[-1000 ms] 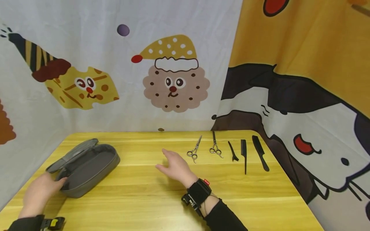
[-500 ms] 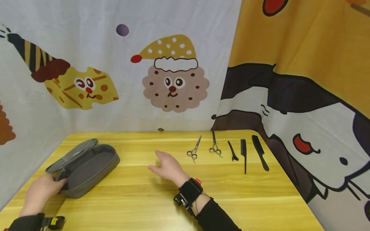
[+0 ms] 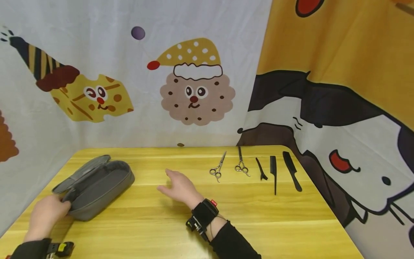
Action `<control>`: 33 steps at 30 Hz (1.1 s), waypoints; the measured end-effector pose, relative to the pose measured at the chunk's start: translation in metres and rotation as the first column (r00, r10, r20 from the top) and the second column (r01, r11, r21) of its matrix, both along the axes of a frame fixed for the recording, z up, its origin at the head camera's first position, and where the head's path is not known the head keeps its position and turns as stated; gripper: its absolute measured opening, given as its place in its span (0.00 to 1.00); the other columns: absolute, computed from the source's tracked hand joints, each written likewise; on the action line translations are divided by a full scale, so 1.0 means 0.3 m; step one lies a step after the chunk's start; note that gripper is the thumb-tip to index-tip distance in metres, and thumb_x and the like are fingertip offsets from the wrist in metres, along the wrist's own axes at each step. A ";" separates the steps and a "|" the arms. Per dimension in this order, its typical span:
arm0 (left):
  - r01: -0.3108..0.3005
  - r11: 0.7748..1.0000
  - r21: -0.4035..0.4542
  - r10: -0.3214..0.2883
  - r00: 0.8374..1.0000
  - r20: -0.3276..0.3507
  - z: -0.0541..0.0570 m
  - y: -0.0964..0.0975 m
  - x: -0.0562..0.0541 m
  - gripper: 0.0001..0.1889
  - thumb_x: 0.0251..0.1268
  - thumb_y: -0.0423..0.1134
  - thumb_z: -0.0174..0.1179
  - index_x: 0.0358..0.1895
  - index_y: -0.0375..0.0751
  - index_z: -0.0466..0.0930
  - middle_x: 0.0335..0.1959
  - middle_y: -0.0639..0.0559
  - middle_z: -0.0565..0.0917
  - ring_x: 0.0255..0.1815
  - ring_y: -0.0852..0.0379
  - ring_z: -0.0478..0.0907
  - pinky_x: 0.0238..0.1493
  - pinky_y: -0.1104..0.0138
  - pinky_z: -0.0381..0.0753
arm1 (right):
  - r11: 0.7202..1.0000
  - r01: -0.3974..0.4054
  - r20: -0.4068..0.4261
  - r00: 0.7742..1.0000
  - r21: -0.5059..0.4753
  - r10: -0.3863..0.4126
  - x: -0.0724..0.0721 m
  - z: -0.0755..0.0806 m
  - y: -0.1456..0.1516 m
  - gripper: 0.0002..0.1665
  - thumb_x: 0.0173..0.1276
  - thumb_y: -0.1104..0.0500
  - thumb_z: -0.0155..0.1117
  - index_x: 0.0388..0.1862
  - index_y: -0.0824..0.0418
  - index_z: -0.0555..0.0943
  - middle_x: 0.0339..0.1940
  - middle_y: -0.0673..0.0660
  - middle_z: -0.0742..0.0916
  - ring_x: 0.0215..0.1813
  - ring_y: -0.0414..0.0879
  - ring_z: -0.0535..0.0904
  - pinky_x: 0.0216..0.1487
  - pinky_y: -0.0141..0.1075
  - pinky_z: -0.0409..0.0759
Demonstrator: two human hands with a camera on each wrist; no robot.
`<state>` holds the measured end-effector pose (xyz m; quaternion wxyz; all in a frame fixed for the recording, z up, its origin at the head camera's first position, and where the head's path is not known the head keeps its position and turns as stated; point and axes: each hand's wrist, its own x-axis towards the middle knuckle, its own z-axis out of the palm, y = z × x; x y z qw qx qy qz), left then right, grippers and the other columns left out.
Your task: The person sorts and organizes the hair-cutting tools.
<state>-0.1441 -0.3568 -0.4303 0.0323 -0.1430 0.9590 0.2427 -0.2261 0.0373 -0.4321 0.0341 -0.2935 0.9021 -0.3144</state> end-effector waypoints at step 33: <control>0.130 0.987 -0.092 -0.152 0.945 -0.291 0.055 0.205 -0.025 0.12 0.64 0.31 0.55 0.21 0.38 0.73 0.14 0.52 0.69 0.17 0.54 0.63 0.22 0.63 0.60 | 0.982 0.059 0.146 0.989 -0.177 -0.033 -0.033 0.011 -0.072 0.36 0.78 0.42 0.51 0.73 0.64 0.67 0.63 0.62 0.80 0.61 0.52 0.78 0.60 0.38 0.76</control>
